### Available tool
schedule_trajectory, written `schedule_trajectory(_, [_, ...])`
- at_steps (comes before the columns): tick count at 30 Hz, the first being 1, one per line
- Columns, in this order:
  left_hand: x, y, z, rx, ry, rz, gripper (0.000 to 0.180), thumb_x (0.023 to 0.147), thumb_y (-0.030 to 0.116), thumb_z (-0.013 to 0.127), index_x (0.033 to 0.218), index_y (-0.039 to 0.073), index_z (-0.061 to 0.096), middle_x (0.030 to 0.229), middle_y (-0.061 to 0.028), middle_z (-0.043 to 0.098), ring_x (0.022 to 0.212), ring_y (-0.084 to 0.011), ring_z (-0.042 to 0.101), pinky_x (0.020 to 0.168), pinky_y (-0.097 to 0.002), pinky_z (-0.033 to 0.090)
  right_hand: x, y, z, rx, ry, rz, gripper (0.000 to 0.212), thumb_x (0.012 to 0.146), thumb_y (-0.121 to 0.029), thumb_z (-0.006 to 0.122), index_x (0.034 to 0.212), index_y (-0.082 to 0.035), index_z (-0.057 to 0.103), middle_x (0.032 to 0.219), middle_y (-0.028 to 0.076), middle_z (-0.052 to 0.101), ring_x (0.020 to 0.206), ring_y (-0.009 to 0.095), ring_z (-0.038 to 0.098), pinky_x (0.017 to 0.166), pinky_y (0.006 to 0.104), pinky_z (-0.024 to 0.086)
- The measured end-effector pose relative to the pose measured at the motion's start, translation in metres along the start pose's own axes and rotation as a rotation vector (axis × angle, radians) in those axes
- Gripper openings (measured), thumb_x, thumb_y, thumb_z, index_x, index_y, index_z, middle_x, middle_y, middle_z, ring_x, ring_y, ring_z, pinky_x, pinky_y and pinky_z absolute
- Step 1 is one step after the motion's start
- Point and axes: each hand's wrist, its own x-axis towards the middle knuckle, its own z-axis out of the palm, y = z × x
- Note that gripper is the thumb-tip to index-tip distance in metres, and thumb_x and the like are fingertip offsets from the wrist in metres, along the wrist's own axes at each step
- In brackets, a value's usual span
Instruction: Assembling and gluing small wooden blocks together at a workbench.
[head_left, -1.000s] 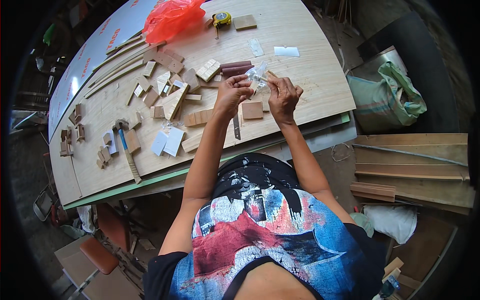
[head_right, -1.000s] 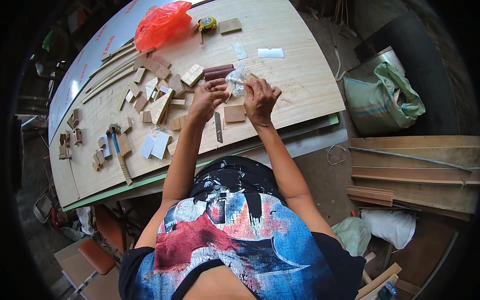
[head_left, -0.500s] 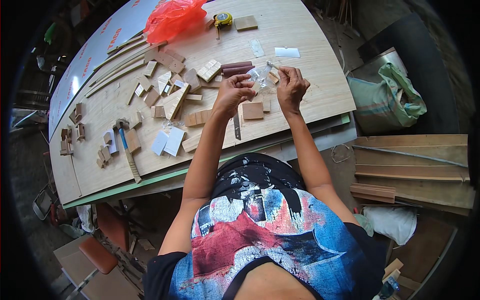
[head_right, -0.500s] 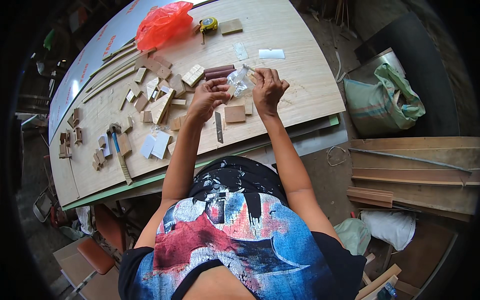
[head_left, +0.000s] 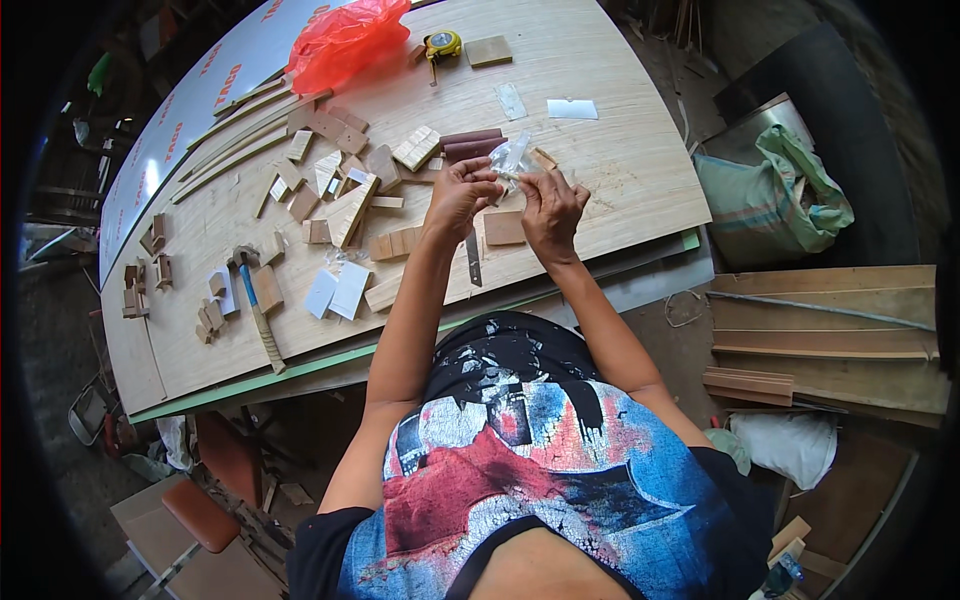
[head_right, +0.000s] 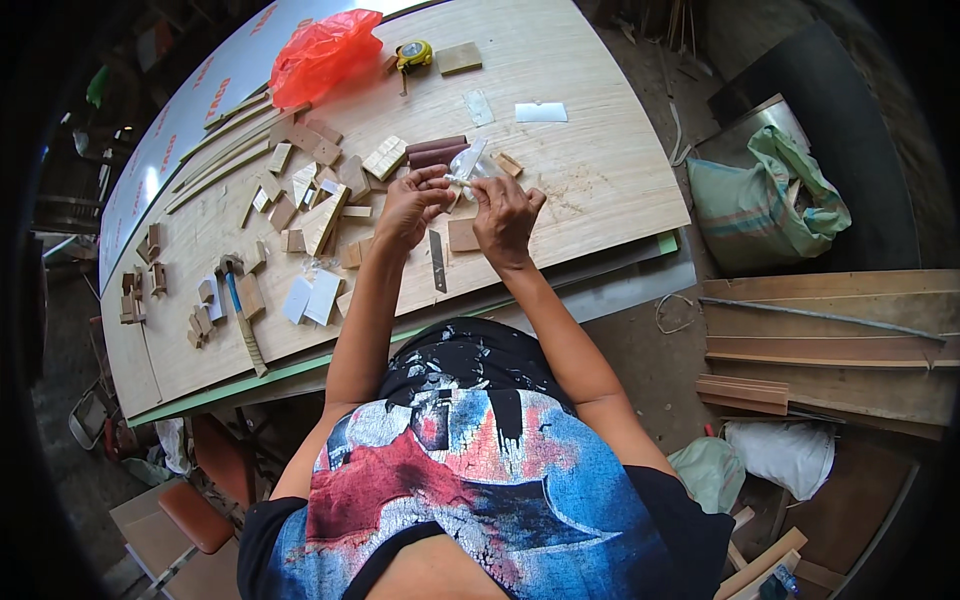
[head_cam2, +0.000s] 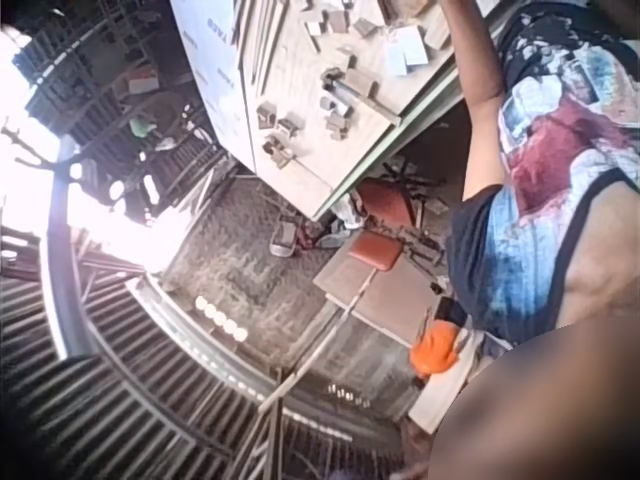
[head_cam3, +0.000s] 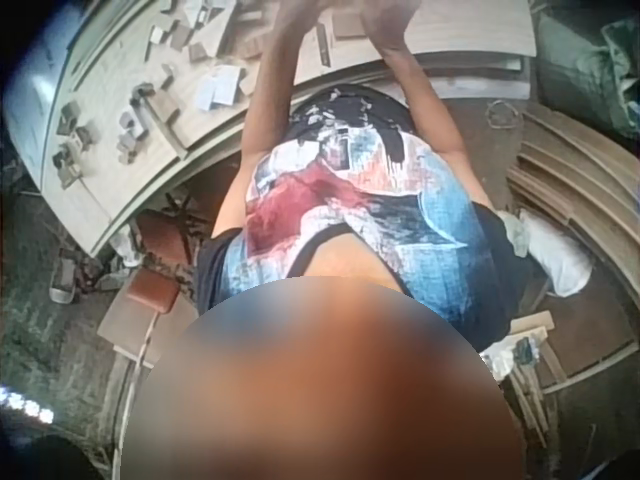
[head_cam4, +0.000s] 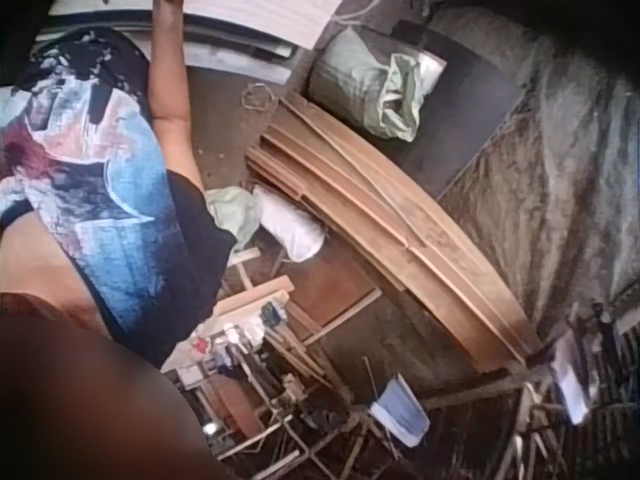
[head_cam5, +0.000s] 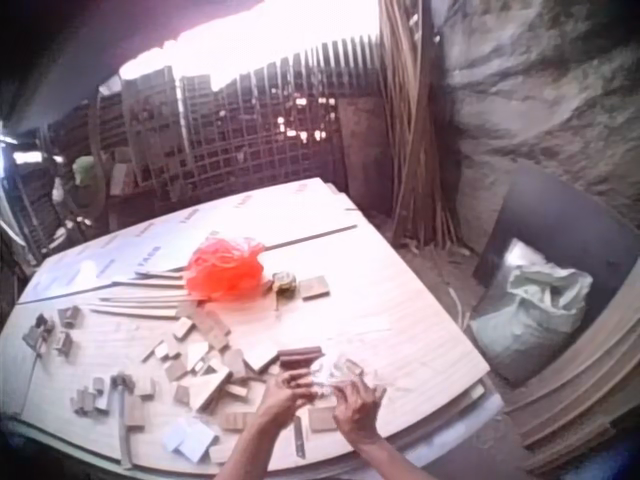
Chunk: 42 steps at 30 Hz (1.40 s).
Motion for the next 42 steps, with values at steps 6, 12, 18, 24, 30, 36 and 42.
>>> schedule_trajectory(6, [-0.002, 0.005, 0.003, -0.01, -0.016, 0.003, 0.046, 0.062, -0.011, 0.061, 0.104, -0.005, 0.045, 0.081, -0.0089, 0.056, 0.068, -0.0156, 0.058, 0.06, -0.0228, 0.05, 0.013, 0.007, 0.0, 0.012, 0.044, 0.073, 0.003, 0.076, -0.014, 0.056, 0.077, -0.012, 0.054, 0.074, -0.001, 0.056, 0.071, 0.015, 0.052, 0.064, 0.0324, 0.027])
schedule_trajectory(12, [0.0, 0.005, 0.002, -0.026, -0.02, 0.001, 0.045, 0.062, -0.011, 0.061, 0.104, -0.005, 0.045, 0.082, -0.009, 0.056, 0.068, -0.0156, 0.059, 0.06, -0.0228, 0.051, 0.019, 0.013, 0.002, -0.018, 0.039, 0.063, 0.003, 0.075, -0.013, 0.056, 0.078, -0.012, 0.054, 0.075, -0.001, 0.056, 0.069, 0.016, 0.052, 0.065, 0.0319, 0.027])
schedule_trajectory(18, [-0.001, 0.003, -0.001, -0.043, 0.018, 0.024, 0.043, 0.063, -0.011, 0.061, 0.102, -0.003, 0.045, 0.08, -0.0071, 0.057, 0.067, -0.0146, 0.058, 0.058, -0.0229, 0.051, 0.004, -0.003, -0.003, 0.015, -0.004, 0.021, 0.004, 0.074, -0.012, 0.056, 0.078, -0.011, 0.054, 0.073, 0.0, 0.054, 0.068, 0.017, 0.05, 0.064, 0.0321, 0.027])
schedule_trajectory(24, [-0.011, 0.005, 0.001, -0.027, 0.008, 0.041, 0.041, 0.067, -0.011, 0.056, 0.106, -0.004, 0.045, 0.084, -0.0068, 0.056, 0.07, -0.0144, 0.059, 0.063, -0.0226, 0.052, 0.006, -0.011, -0.006, 0.047, 0.034, 0.038, 0.003, 0.075, -0.012, 0.056, 0.077, -0.012, 0.054, 0.072, 0.0, 0.054, 0.067, 0.017, 0.05, 0.064, 0.0323, 0.026])
schedule_trajectory(30, [-0.021, 0.009, -0.007, -0.096, -0.007, 0.066, 0.041, 0.068, -0.011, 0.056, 0.107, -0.003, 0.045, 0.088, -0.0075, 0.057, 0.072, -0.0131, 0.058, 0.065, -0.0209, 0.051, 0.007, -0.028, -0.007, 0.004, 0.062, 0.014, 0.002, 0.077, -0.014, 0.055, 0.078, -0.013, 0.054, 0.071, -0.001, 0.053, 0.066, 0.016, 0.05, 0.064, 0.0317, 0.026])
schedule_trajectory(36, [-0.028, 0.01, -0.019, -0.17, 0.004, 0.046, 0.04, 0.067, -0.013, 0.056, 0.104, -0.003, 0.046, 0.084, -0.0064, 0.057, 0.071, -0.0134, 0.058, 0.065, -0.0214, 0.052, -0.007, -0.045, -0.005, -0.008, 0.049, 0.013, 0.002, 0.077, -0.014, 0.055, 0.077, -0.012, 0.054, 0.071, -0.001, 0.053, 0.065, 0.016, 0.049, 0.064, 0.0315, 0.027])
schedule_trajectory(42, [-0.034, 0.019, -0.039, -0.242, -0.117, 0.0, 0.041, 0.069, -0.008, 0.057, 0.107, -0.003, 0.044, 0.087, -0.0077, 0.056, 0.073, -0.0137, 0.057, 0.064, -0.0235, 0.051, -0.011, -0.065, -0.005, -0.054, 0.043, 0.056, 0.003, 0.077, -0.013, 0.056, 0.078, -0.011, 0.055, 0.073, 0.0, 0.055, 0.068, 0.017, 0.051, 0.065, 0.0304, 0.029])
